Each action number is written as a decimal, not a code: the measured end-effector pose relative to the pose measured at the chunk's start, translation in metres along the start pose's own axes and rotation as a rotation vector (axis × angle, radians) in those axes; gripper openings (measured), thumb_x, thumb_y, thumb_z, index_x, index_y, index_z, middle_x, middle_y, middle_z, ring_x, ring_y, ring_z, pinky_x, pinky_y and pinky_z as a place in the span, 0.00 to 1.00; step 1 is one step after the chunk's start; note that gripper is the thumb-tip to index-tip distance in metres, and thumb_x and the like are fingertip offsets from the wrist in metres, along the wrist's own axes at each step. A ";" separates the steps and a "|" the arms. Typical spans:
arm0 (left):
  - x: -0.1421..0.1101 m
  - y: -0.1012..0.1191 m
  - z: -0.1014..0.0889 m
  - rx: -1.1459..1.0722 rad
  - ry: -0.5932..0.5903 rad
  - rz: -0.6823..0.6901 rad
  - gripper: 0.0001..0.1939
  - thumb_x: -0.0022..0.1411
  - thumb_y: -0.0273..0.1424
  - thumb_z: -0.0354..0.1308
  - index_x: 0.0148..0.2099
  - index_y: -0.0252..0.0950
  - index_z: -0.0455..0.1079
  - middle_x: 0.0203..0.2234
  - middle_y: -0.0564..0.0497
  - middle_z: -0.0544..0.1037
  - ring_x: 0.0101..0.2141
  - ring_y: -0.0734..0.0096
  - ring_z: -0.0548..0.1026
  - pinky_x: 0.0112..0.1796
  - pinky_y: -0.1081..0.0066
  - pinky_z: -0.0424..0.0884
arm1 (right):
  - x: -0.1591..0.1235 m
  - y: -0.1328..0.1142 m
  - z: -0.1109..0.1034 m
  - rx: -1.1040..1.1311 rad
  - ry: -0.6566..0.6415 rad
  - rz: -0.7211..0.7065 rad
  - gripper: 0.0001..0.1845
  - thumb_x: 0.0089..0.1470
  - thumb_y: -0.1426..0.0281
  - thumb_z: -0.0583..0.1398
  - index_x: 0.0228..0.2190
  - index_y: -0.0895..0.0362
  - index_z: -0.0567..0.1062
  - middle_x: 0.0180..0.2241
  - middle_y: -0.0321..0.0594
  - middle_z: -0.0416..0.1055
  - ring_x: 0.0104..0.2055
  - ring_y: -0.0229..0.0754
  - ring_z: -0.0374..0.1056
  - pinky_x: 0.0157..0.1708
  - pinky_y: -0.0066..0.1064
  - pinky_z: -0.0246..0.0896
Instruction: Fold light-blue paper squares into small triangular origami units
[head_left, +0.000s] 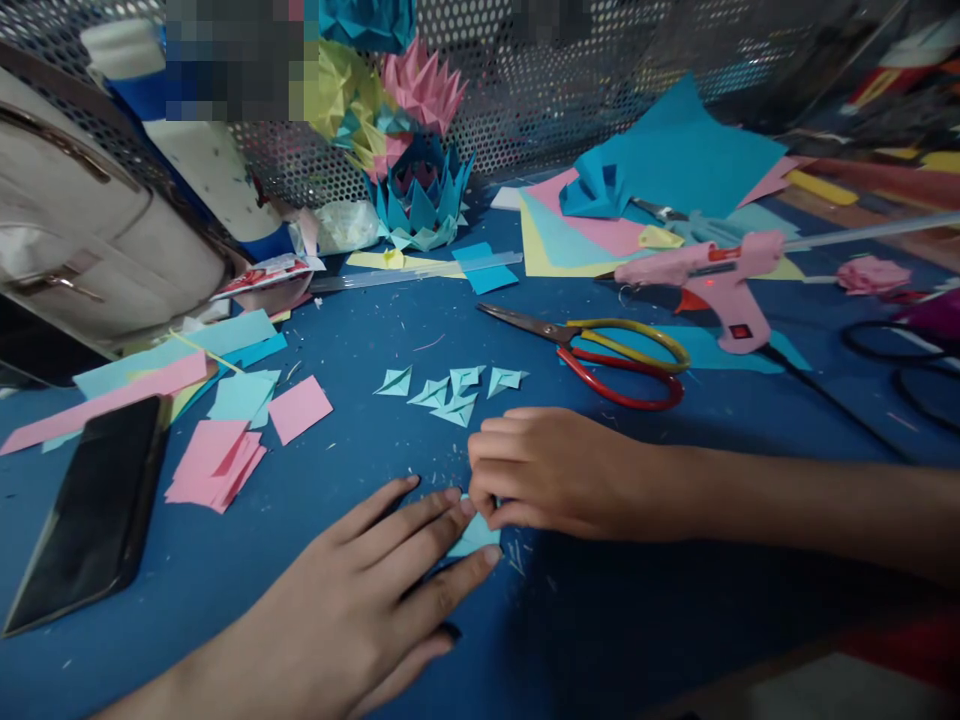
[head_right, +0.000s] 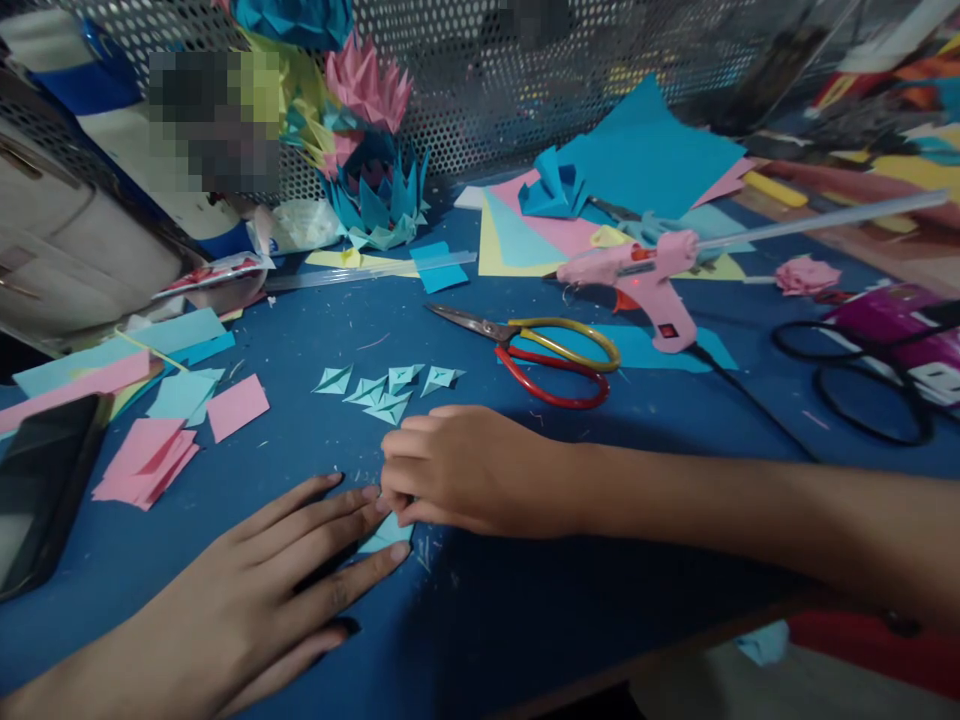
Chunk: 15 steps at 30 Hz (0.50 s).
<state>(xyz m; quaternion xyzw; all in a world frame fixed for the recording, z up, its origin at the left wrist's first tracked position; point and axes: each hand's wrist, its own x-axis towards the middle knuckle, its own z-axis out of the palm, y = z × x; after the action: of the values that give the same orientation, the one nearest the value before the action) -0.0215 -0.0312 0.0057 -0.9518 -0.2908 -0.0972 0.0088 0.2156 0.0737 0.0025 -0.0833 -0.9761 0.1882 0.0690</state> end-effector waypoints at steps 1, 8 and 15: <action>0.000 0.000 0.000 0.000 0.001 -0.005 0.21 0.77 0.38 0.41 0.66 0.43 0.63 0.57 0.53 0.73 0.59 0.67 0.68 0.66 0.61 0.48 | 0.000 -0.001 0.002 -0.056 0.008 -0.017 0.08 0.66 0.65 0.57 0.37 0.57 0.73 0.37 0.37 0.69 0.35 0.40 0.61 0.34 0.33 0.50; 0.001 0.001 0.000 -0.022 0.012 -0.017 0.21 0.77 0.37 0.41 0.65 0.44 0.64 0.54 0.54 0.75 0.57 0.68 0.68 0.66 0.64 0.42 | -0.001 -0.007 0.004 -0.306 0.075 -0.097 0.11 0.67 0.72 0.51 0.33 0.58 0.70 0.33 0.39 0.68 0.32 0.41 0.61 0.30 0.33 0.51; 0.001 0.002 0.000 -0.045 0.022 -0.029 0.21 0.77 0.36 0.40 0.64 0.43 0.65 0.54 0.52 0.74 0.57 0.67 0.68 0.66 0.63 0.45 | -0.002 -0.014 0.000 -0.360 0.016 -0.090 0.12 0.65 0.77 0.49 0.33 0.58 0.70 0.35 0.42 0.68 0.35 0.42 0.63 0.30 0.33 0.54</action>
<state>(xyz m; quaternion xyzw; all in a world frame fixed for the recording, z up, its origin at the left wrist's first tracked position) -0.0199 -0.0321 0.0063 -0.9463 -0.3022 -0.1141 -0.0107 0.2162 0.0608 0.0076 -0.0520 -0.9962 0.0064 0.0691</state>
